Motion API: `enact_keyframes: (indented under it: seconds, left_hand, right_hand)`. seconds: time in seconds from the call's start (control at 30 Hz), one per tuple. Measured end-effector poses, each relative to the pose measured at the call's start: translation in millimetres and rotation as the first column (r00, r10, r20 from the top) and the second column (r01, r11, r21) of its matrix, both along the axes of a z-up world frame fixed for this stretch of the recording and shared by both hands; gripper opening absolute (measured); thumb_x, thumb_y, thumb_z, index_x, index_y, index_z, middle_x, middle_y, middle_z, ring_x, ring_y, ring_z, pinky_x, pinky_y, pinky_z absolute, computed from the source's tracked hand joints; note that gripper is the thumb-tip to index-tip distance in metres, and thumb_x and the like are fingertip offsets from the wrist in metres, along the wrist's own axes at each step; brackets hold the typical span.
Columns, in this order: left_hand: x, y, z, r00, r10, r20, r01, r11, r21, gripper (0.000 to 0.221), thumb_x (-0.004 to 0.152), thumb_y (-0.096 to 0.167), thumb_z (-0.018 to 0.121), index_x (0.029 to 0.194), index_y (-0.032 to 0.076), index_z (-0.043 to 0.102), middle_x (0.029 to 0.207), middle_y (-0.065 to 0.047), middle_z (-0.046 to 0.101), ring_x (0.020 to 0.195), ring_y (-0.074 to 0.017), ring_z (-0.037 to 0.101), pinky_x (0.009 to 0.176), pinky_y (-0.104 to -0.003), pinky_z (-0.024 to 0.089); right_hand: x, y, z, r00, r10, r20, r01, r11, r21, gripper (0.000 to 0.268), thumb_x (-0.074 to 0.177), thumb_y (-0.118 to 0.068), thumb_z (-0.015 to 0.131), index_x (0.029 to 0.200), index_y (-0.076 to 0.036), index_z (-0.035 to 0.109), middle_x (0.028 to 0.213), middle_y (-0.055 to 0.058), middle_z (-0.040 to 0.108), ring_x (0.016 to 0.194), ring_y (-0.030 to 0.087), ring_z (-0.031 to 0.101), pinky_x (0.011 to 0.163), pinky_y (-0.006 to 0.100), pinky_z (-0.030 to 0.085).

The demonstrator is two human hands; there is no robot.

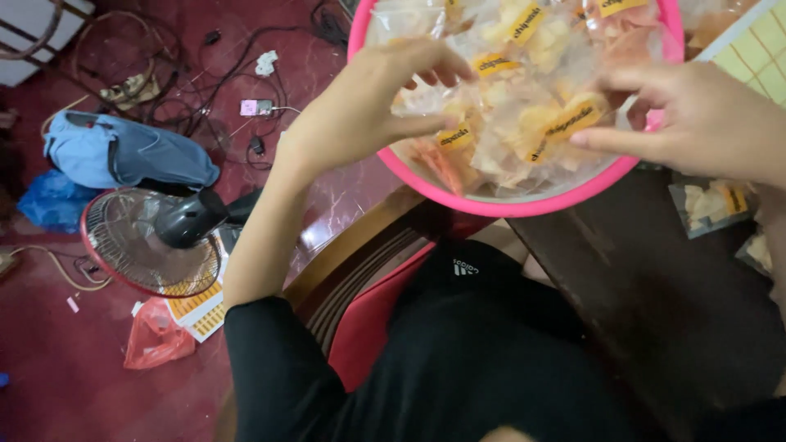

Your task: Sorting and organizing small plastic bags of chips into a bowl, likely as part of a labeling or packaging process.

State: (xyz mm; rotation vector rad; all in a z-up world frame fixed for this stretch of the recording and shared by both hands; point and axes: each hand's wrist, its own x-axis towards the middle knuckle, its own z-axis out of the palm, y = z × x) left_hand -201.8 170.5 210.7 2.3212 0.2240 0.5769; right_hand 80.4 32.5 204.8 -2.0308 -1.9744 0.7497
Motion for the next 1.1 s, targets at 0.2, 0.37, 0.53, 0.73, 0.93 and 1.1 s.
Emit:
enact_keyframes:
  seconds: [0.2, 0.37, 0.53, 0.73, 0.93, 1.1]
  left_hand:
    - [1, 10, -31, 0.997, -0.071, -0.024, 0.073, 0.992, 0.108, 0.037, 0.082, -0.001, 0.063, 0.118, -0.003, 0.059, 0.126, -0.014, 0.055, 0.113, -0.0331, 0.057, 0.096, -0.04, 0.045]
    - [-4, 10, -35, 0.997, 0.08, 0.008, -0.08, 0.969, 0.233, 0.014, 0.088, 0.009, 0.062, 0.097, -0.001, 0.064, 0.106, -0.008, 0.057, 0.09, -0.0279, 0.059, 0.079, -0.038, 0.047]
    - [-14, 13, -38, 0.985, 0.171, -0.011, -0.164, 0.958, 0.233, 0.02, 0.092, 0.016, 0.056, 0.097, 0.003, 0.071, 0.097, -0.004, 0.061, 0.07, -0.0246, 0.06, 0.064, -0.036, 0.047]
    - [-26, 13, -24, 0.919, 0.343, 0.196, -0.355, 0.934, 0.028, 0.023, 0.092, -0.002, 0.047, 0.112, 0.007, 0.052, 0.1, -0.004, 0.063, 0.071, -0.0165, 0.057, 0.064, -0.028, 0.047]
    - [-21, 16, -40, 0.846, 0.456, 0.277, -0.492, 0.868, 0.075, 0.041, 0.091, -0.001, 0.062, 0.127, 0.007, 0.044, 0.121, -0.01, 0.049, 0.106, -0.0254, 0.057, 0.096, -0.034, 0.049]
    - [-15, 18, -52, 0.867, 0.468, 0.172, -0.489, 0.866, 0.105, 0.032, 0.087, 0.013, 0.066, 0.116, 0.011, 0.054, 0.113, -0.007, 0.053, 0.096, -0.0245, 0.057, 0.085, -0.033, 0.051]
  right_hand:
    - [-17, 19, 2, 0.997, 0.071, -0.038, -0.065, 0.99, 0.125, 0.039, 0.081, -0.012, 0.074, 0.112, 0.006, 0.06, 0.09, 0.017, 0.062, 0.062, 0.025, 0.062, 0.053, 0.033, 0.051]
    - [-37, 30, 7, 0.994, 0.006, 0.106, 0.008, 0.992, -0.128, 0.026, 0.085, -0.028, 0.07, 0.086, -0.003, 0.062, 0.057, 0.01, 0.061, 0.043, 0.019, 0.055, 0.041, 0.028, 0.037]
    - [-43, 41, 6, 0.985, 0.043, 0.167, -0.035, 0.998, -0.048, 0.028, 0.084, -0.029, 0.073, 0.079, -0.003, 0.063, 0.074, 0.007, 0.065, 0.052, 0.018, 0.062, 0.05, 0.028, 0.046]
    - [-67, 68, 7, 0.96, 0.083, -0.269, -0.062, 0.994, 0.086, 0.017, 0.089, -0.007, 0.07, 0.087, 0.001, 0.054, 0.074, 0.005, 0.05, 0.059, 0.012, 0.048, 0.051, 0.021, 0.039]
    - [-104, 86, -1, 0.995, 0.082, 0.048, -0.089, 0.983, 0.162, 0.035, 0.088, -0.03, 0.071, 0.093, 0.002, 0.057, 0.068, 0.012, 0.06, 0.052, 0.026, 0.054, 0.05, 0.038, 0.041]
    - [-113, 98, -21, 0.936, 0.14, 0.322, -0.261, 0.89, 0.373, 0.039, 0.096, -0.033, 0.062, 0.072, -0.003, 0.056, 0.052, 0.009, 0.052, 0.045, 0.029, 0.05, 0.069, 0.038, 0.045]
